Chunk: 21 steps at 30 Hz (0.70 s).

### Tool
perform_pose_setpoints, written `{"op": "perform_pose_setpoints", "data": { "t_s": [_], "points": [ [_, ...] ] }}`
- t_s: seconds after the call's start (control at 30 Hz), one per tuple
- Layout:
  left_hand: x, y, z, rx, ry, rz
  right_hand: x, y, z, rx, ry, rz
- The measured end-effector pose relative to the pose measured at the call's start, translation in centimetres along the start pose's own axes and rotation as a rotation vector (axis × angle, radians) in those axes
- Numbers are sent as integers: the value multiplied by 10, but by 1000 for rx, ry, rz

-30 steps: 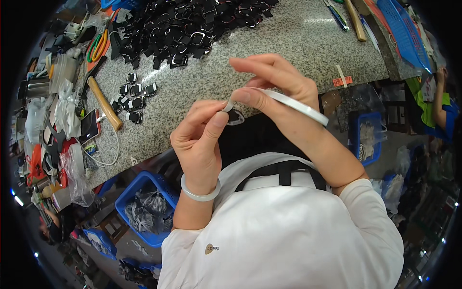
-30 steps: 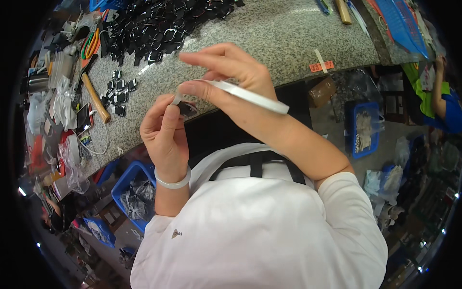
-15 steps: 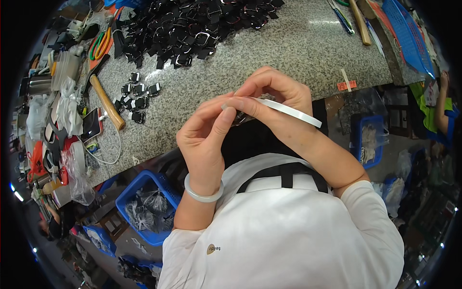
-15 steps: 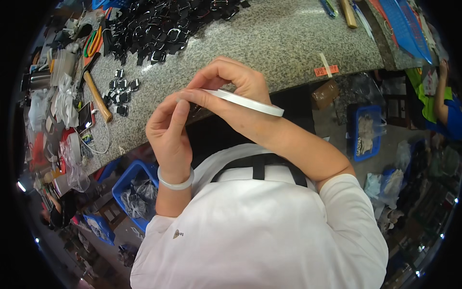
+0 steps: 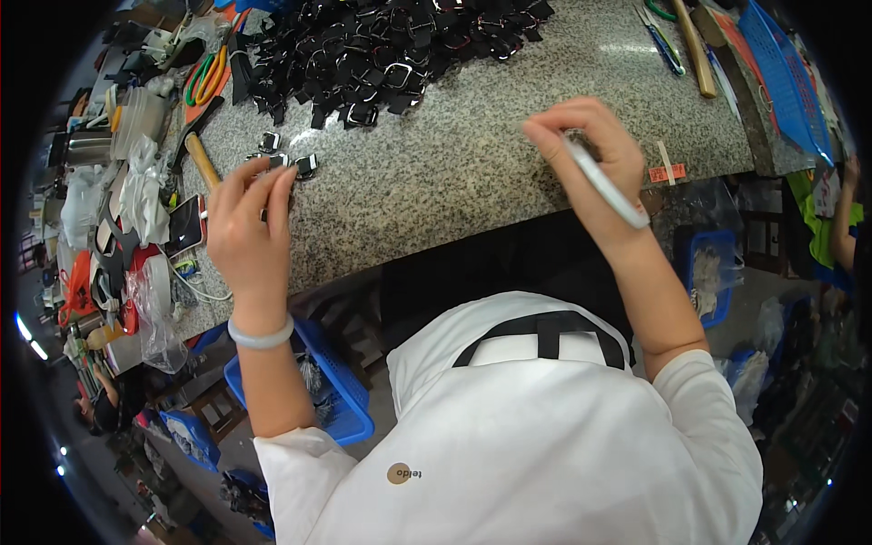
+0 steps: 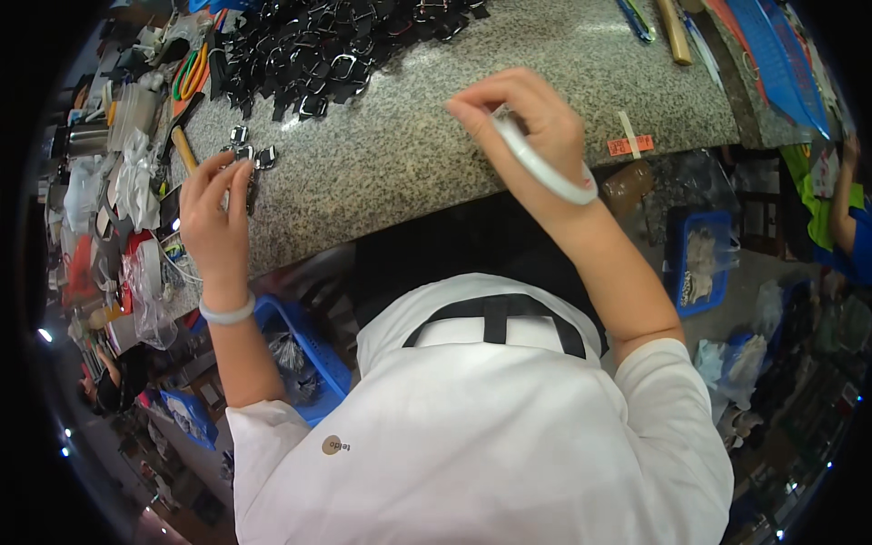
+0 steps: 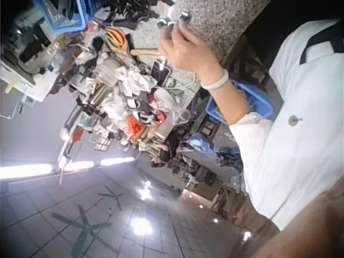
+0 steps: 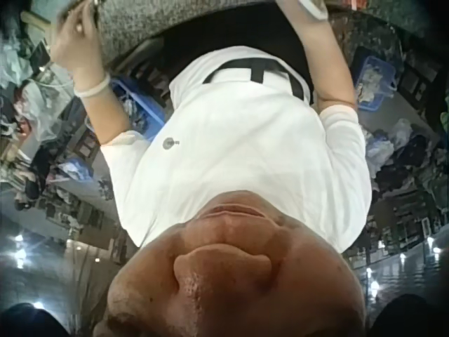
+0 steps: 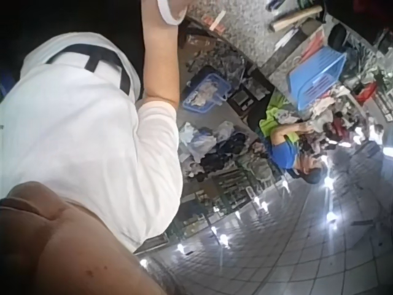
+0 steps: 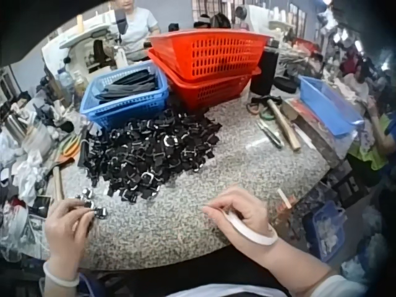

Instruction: The person retrieves baskets of parts and places them on the table, then applies adhesive tape to buckle straps by hand and arranges them on the workbench.

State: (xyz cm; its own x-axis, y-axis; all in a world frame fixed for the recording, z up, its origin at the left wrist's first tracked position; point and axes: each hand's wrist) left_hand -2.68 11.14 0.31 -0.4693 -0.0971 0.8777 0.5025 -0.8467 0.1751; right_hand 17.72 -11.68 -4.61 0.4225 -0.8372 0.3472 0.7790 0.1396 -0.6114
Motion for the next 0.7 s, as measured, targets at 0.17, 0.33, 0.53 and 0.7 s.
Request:
{"op": "perform_pose_setpoints", "data": {
  "t_s": [0.17, 0.33, 0.53, 0.7],
  "points": [
    [-33, 25, 24, -126, 95, -76, -2, 1, -3, 135, -28, -80],
    [-53, 27, 35, -144, 29, -101, -2, 1, -3, 145, -24, -40],
    [-49, 30, 18, 62, 33, -370, -3, -3, 0, 126, -58, -27],
    [-49, 45, 19, -48, -22, -264, -6, -6, 0, 106, -83, 6]
  ]
}}
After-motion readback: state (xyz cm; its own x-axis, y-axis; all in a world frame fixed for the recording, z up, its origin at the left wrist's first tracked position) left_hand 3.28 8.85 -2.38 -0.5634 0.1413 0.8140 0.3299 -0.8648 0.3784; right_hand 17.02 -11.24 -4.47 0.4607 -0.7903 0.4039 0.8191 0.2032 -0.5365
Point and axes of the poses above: each hand's wrist, its own z-axis towards the middle knuckle, its own x-axis out of the back of the hand, y = z × x, and after that the axes turned 10 degrees about x, right-handed
